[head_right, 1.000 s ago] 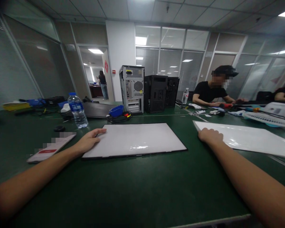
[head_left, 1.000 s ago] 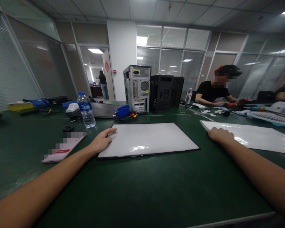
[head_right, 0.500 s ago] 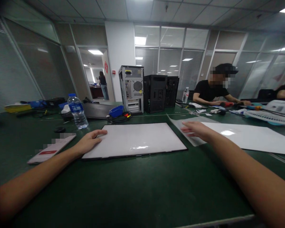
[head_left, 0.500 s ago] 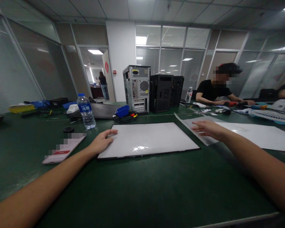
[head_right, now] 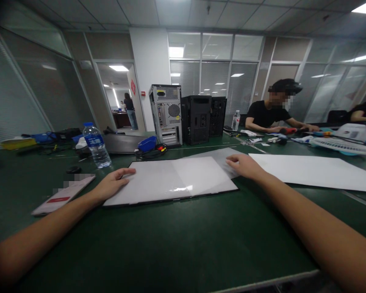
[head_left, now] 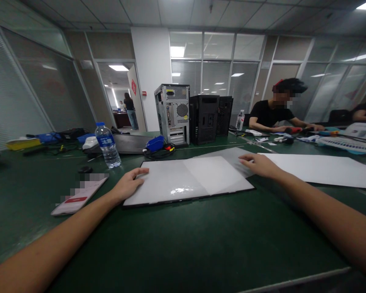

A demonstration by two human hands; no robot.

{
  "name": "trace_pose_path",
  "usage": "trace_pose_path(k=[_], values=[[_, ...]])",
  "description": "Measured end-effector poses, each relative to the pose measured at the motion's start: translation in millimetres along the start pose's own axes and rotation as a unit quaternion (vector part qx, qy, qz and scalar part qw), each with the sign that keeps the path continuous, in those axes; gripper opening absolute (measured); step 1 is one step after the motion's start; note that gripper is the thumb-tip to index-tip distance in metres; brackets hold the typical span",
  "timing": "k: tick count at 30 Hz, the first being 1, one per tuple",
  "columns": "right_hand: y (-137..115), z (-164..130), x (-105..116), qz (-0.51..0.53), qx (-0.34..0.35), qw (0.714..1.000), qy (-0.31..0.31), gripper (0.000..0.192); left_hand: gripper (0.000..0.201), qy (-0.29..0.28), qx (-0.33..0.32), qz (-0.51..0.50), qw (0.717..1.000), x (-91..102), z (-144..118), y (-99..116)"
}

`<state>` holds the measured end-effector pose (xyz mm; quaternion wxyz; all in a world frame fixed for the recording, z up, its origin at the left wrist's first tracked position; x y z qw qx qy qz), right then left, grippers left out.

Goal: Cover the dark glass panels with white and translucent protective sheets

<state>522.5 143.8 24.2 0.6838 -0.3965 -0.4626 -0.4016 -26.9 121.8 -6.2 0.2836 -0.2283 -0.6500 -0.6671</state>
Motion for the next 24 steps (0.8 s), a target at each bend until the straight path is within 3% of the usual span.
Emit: trace_pose_path(k=[6, 12, 17, 24], values=[[-16, -2, -22, -0.031, 0.024, 0.999, -0.038, 0.072, 0.054, 0.007, 0.001, -0.003, 1.000, 1.8, -3, 4], [-35, -2, -9, 0.034, 0.063, 0.997, -0.001, 0.061, 0.054, 0.008, 0.006, 0.001, 1.000, 2.6, -4, 3], [-43, -5, -18, -0.004, 0.079, 0.996, -0.038, 0.056, 0.055, 0.005, 0.005, 0.008, 1.000, 1.8, -3, 3], [-66, -7, -4, 0.147, 0.095, 0.985, 0.007, 0.055, 0.053, 0.016, 0.001, 0.016, 1.000, 3.8, -5, 7]])
Point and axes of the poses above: each hand's wrist, its own z-axis towards the middle knuckle, its own x-axis out of the back of the hand, y = z × x, the point moved 10 cm from there along z, towards the middle knuckle, and after that the axes turned 11 degrees about x, right-handed, at the moved point
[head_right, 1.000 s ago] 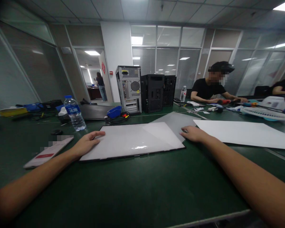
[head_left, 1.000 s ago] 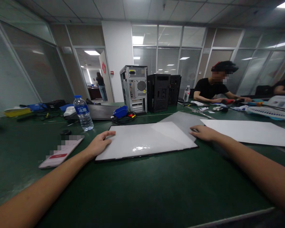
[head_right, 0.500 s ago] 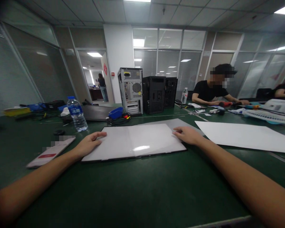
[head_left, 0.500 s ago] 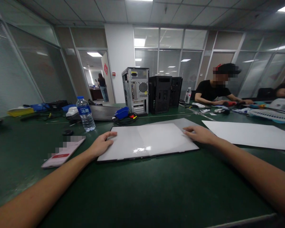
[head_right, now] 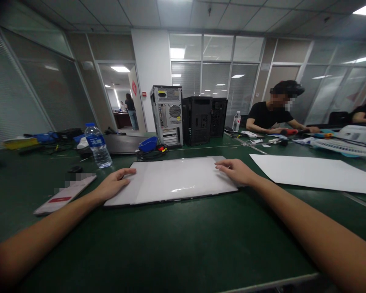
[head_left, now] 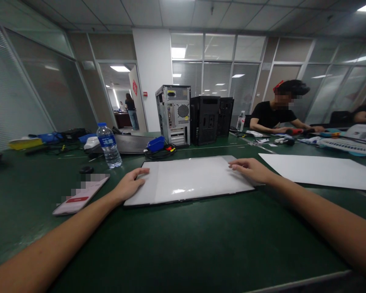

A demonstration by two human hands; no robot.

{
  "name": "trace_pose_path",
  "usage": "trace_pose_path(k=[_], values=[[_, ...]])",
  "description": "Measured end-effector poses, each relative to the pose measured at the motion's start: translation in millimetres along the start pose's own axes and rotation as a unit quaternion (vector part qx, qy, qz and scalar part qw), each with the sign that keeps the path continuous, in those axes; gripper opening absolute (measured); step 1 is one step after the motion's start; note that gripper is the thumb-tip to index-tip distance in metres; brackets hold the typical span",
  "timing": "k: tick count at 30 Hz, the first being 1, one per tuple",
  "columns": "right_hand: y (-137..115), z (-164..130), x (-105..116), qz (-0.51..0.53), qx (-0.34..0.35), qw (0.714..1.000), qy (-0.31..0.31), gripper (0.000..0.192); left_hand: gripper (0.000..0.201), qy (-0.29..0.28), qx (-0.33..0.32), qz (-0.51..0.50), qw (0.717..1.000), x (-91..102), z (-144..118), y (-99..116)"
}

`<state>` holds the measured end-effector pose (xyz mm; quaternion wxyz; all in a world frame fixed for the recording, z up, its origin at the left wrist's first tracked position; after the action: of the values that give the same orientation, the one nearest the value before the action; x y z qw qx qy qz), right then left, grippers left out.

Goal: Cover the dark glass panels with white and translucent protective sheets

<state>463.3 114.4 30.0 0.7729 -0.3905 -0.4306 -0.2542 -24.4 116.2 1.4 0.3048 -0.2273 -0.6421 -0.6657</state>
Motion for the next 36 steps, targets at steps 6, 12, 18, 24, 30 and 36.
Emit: trace_pose_path(k=[6, 12, 18, 24, 30, 36], values=[[-2, -1, -12, -0.048, 0.006, 0.998, -0.049, 0.048, 0.055, -0.001, -0.003, 0.002, 1.000, -1.0, 1, 0], [-27, 2, -26, -0.043, 0.054, 0.995, -0.067, 0.048, 0.064, 0.019, 0.000, -0.002, 1.000, 3.0, 4, -4], [-59, 2, -37, -0.009, 0.091, 0.993, -0.077, 0.050, 0.061, 0.036, 0.001, -0.012, 0.999, 6.7, 2, -5], [-84, 1, -49, -0.012, 0.123, 0.988, -0.092, 0.050, 0.056, 0.033, -0.012, -0.020, 0.999, 4.5, 3, -5], [-49, 10, -30, -0.016, 0.097, 0.994, -0.056, 0.052, 0.059, 0.024, -0.009, -0.016, 1.000, 3.2, 5, -8], [101, -25, 48, -0.234, -0.185, 0.954, 0.037, 0.062, 0.060, 0.015, -0.009, -0.015, 1.000, 1.7, 3, -5]])
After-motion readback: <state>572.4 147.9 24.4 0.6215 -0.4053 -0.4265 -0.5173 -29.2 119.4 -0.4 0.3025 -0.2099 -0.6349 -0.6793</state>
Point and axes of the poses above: each hand's wrist, its own z-axis towards the middle knuckle, its own x-axis out of the back of the hand, y = z × x, the point moved 10 cm from there along z, towards the middle knuckle, and after that the axes turned 11 degrees about x, right-handed, at the moved point
